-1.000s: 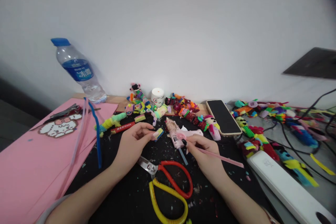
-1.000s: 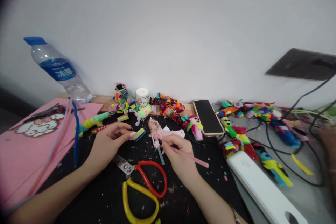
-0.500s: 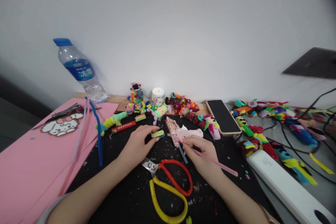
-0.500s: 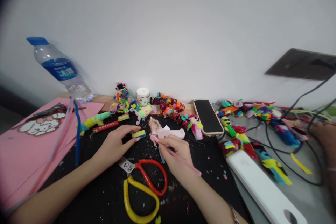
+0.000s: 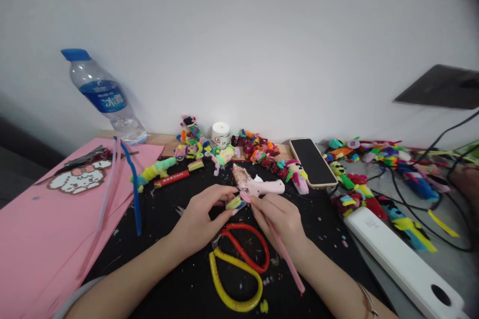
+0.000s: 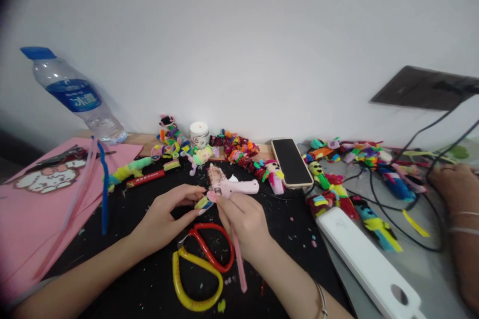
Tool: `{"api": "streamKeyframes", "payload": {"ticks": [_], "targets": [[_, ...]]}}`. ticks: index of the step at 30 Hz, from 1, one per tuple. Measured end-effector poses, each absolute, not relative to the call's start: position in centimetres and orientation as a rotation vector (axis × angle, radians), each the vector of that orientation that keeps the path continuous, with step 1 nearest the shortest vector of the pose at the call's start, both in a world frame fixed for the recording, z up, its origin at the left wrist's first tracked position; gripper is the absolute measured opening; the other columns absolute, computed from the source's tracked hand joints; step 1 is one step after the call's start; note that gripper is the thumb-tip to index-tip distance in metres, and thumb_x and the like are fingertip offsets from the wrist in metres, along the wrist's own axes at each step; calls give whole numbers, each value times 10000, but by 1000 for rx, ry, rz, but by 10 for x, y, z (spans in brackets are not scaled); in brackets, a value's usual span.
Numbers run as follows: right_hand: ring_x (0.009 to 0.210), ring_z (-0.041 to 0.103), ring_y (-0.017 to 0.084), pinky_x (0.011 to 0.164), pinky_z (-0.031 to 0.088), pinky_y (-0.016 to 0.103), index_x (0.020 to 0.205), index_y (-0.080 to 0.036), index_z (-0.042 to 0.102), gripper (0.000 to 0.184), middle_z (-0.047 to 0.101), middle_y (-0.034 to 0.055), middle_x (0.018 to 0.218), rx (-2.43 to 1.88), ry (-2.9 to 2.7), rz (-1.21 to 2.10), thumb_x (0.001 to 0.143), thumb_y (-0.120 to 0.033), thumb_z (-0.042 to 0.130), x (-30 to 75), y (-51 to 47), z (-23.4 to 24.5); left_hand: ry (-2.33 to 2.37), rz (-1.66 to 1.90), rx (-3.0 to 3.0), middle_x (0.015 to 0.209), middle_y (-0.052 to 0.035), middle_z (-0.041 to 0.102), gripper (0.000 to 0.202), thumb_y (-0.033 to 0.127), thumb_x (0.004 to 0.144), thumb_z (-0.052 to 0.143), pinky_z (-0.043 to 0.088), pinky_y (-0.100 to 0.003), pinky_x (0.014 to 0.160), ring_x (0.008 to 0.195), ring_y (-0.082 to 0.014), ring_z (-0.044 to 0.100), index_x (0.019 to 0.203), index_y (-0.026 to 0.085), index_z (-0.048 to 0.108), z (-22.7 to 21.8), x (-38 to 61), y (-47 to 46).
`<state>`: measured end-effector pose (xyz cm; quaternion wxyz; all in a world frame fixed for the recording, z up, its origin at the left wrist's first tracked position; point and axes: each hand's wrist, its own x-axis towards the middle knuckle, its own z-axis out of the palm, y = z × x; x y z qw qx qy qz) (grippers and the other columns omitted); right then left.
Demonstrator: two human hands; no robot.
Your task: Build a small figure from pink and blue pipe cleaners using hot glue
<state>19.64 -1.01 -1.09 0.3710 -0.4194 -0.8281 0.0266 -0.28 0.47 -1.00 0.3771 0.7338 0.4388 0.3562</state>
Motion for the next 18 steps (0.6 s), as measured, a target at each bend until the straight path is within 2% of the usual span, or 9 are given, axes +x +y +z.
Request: {"api": "streamKeyframes", "payload": {"ticks": [5, 12, 18], "targets": [[591, 490, 137, 552, 395, 269, 1012, -133, 649, 191, 570, 28, 635, -1047, -2217, -184, 887, -119, 506, 195, -13, -14, 1114, 948, 1872, 1010, -50, 583, 309, 169, 814, 542, 539, -288, 797, 915, -163, 587, 1114, 240, 562, -9, 0, 2], [607, 487, 143, 567, 365, 283, 995, -126, 649, 167, 588, 37, 654, -1044, -2239, -213, 876, -116, 531, 195, -15, -12, 1074, 965, 1916, 1013, -53, 544, 320, 138, 819, 525, 524, -281, 788, 903, -161, 562, 1119, 247, 550, -7, -1, 1], [592, 480, 140, 551, 362, 282, 962, -127, 661, 160, 567, 32, 626, -1065, -2211, -188, 877, -118, 527, 192, -15, -10, 1124, 940, 2043, 871, -23, 513, 299, 145, 833, 513, 485, -282, 750, 814, -155, 532, 1117, 241, 527, -8, -1, 0]]}}
